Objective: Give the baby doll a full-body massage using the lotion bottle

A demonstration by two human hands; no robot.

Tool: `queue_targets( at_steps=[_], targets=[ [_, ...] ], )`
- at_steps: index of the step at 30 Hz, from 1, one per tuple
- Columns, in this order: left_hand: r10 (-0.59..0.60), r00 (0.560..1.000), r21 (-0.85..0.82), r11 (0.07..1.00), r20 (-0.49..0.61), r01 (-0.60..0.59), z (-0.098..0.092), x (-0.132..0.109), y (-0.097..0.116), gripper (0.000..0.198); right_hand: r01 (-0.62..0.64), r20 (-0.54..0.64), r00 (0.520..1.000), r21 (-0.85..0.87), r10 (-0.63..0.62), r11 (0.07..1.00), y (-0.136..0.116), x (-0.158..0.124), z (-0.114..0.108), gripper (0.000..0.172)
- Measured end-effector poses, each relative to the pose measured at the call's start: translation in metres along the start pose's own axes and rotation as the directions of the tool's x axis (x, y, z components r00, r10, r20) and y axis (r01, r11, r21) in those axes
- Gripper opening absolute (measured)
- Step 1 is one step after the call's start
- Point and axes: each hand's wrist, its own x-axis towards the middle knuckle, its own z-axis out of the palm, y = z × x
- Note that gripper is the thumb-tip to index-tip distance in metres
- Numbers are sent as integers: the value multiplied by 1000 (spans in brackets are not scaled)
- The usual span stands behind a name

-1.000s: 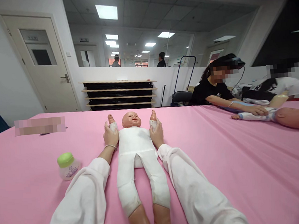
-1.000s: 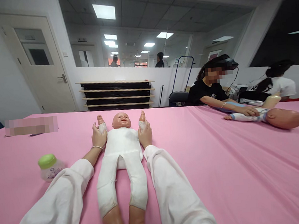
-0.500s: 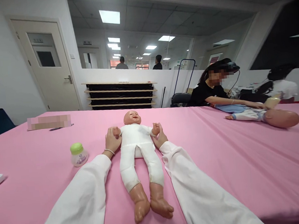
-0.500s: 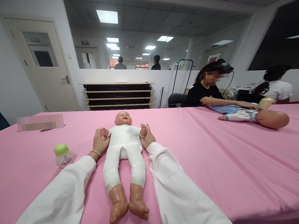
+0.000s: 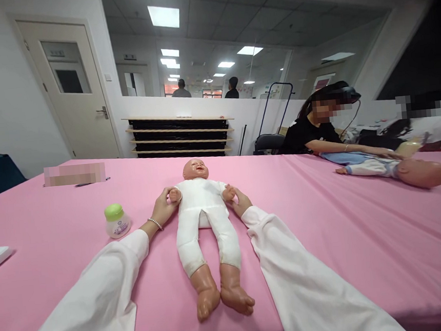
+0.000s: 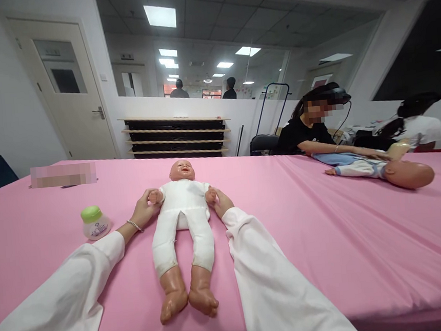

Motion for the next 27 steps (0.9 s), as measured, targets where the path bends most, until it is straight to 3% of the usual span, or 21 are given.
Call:
queue_targets(
  at_steps=[2,4,9,12,16,21,27],
  targets=[
    [-38,997,9,999,-66,39,10,10,0,41,86,-17,996,-133,-89,987,0,3,4,54],
    [-69,991,29,997,-117,73,20,21,-1,45,128,-58,987,-265,-148,956,2,10,11,61],
    [-175,966,95,976,-188,195,37,51,-8,60,31,-242,964,-311,-111,950,13,37,31,59],
    [-251,946,137,950,-204,282,44,66,-17,63,4,-286,953,-307,-97,952,23,53,36,58],
    [-328,926,195,912,-187,362,51,81,-31,62,16,-229,969,-329,-96,944,34,66,34,53],
    [-401,905,226,877,-144,425,55,88,-44,55,-78,-166,986,-389,13,918,45,71,32,43],
    [-412,898,192,879,-155,437,54,87,-45,50,-105,-115,992,-496,54,862,44,72,32,42]
  ],
)
